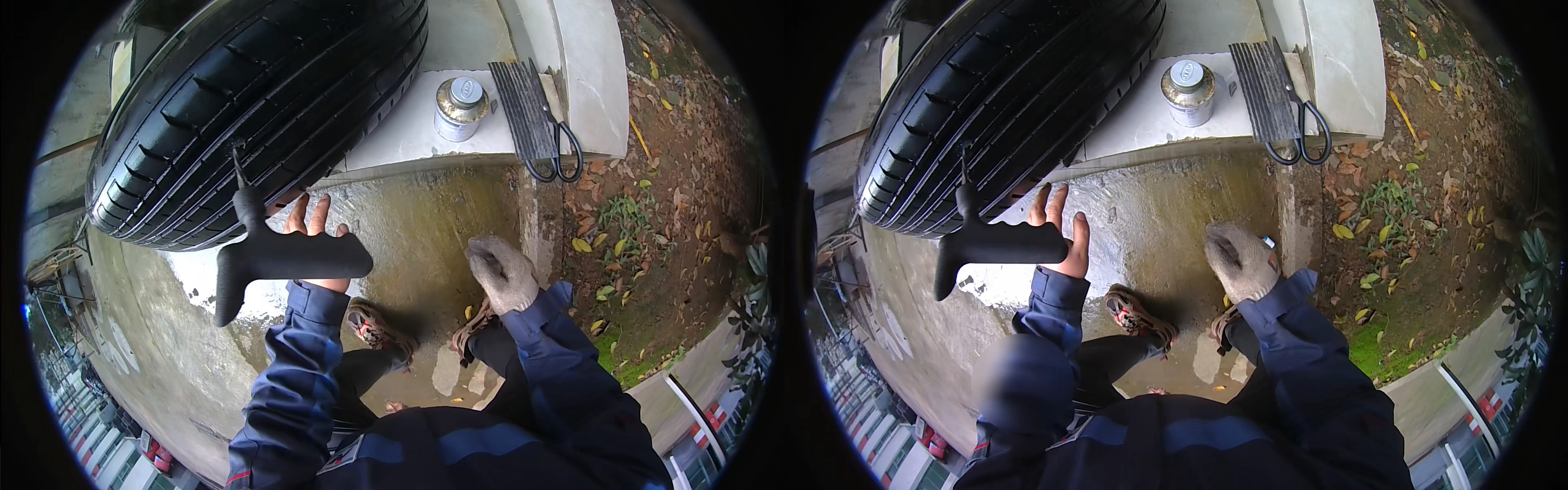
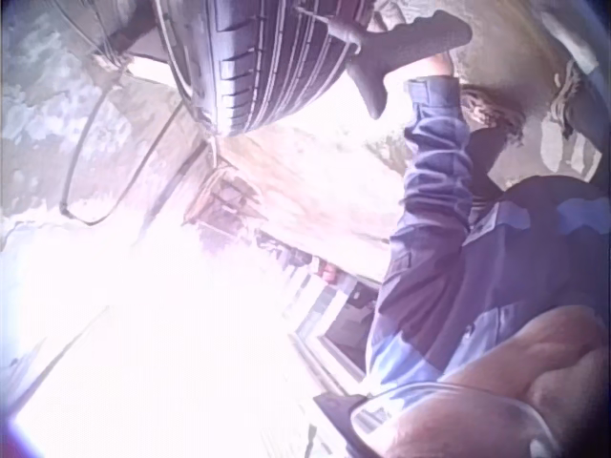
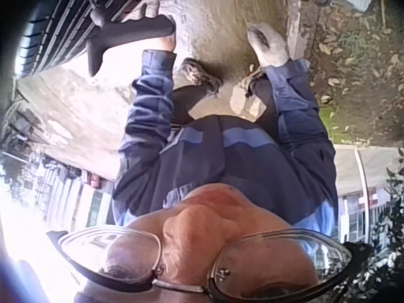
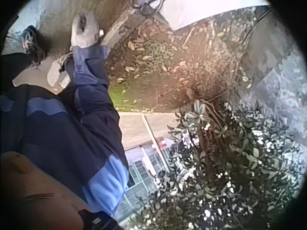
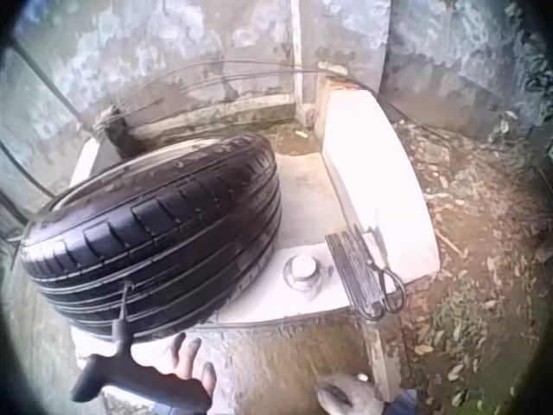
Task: The person walks to a tire mounted on a concrete stand, uses a tire plug tool to insert a plug into the tire tread, then removes the tool and handles the plug strip. The person does not complete the repair in the clip.
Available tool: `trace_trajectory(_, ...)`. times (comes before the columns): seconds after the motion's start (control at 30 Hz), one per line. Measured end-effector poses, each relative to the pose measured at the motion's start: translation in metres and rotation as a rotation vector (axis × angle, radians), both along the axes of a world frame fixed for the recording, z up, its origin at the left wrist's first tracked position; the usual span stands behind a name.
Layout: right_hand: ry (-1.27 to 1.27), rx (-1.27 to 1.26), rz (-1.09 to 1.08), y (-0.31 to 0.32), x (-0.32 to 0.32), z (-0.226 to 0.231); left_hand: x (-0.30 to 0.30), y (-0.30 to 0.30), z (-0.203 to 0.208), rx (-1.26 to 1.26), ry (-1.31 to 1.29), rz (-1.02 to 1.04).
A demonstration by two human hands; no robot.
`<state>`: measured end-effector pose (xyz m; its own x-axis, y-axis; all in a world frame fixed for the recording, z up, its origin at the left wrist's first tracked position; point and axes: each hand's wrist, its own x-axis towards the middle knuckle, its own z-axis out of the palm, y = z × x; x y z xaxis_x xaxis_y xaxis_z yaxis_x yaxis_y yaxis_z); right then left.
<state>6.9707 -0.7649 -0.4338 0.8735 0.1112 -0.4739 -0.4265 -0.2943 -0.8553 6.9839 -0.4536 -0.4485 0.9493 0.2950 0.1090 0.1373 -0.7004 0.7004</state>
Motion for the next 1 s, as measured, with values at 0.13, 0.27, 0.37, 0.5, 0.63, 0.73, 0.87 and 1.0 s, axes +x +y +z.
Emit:
trace_trajectory(0.13,-0.375,0.119,0.219,-0.01,0.039,-0.001,0.029,-0.002,-0.023,0.58,-0.182,-0.045)
trace_trajectory(0.27,-0.454,0.096,0.286,-0.015,0.053,0.014,0.071,-0.011,-0.041,0.652,-0.297,0.056)
trace_trajectory(0.37,-0.445,0.166,0.292,-0.019,0.035,0.026,0.085,-0.017,-0.043,0.717,-0.269,0.12)
trace_trajectory(0.5,-0.397,0.047,0.292,-0.028,0.009,0.036,0.071,-0.02,-0.037,0.724,-0.231,0.084)
trace_trajectory(0.63,-0.463,0.051,0.289,-0.048,-0.001,0.045,0.064,-0.034,-0.039,0.666,-0.298,0.028)
trace_trajectory(0.73,-0.533,0.041,0.285,-0.058,-0.002,0.049,0.065,-0.047,-0.041,0.581,-0.291,0.052)
trace_trajectory(0.87,-0.537,-0.054,0.188,-0.058,0.001,0.04,0.049,-0.059,-0.033,0.522,-0.393,0.072)
trace_trajectory(1.0,-0.667,-0.311,-0.033,-0.07,0.034,0.028,0.034,-0.08,-0.019,0.353,-0.438,-0.066)
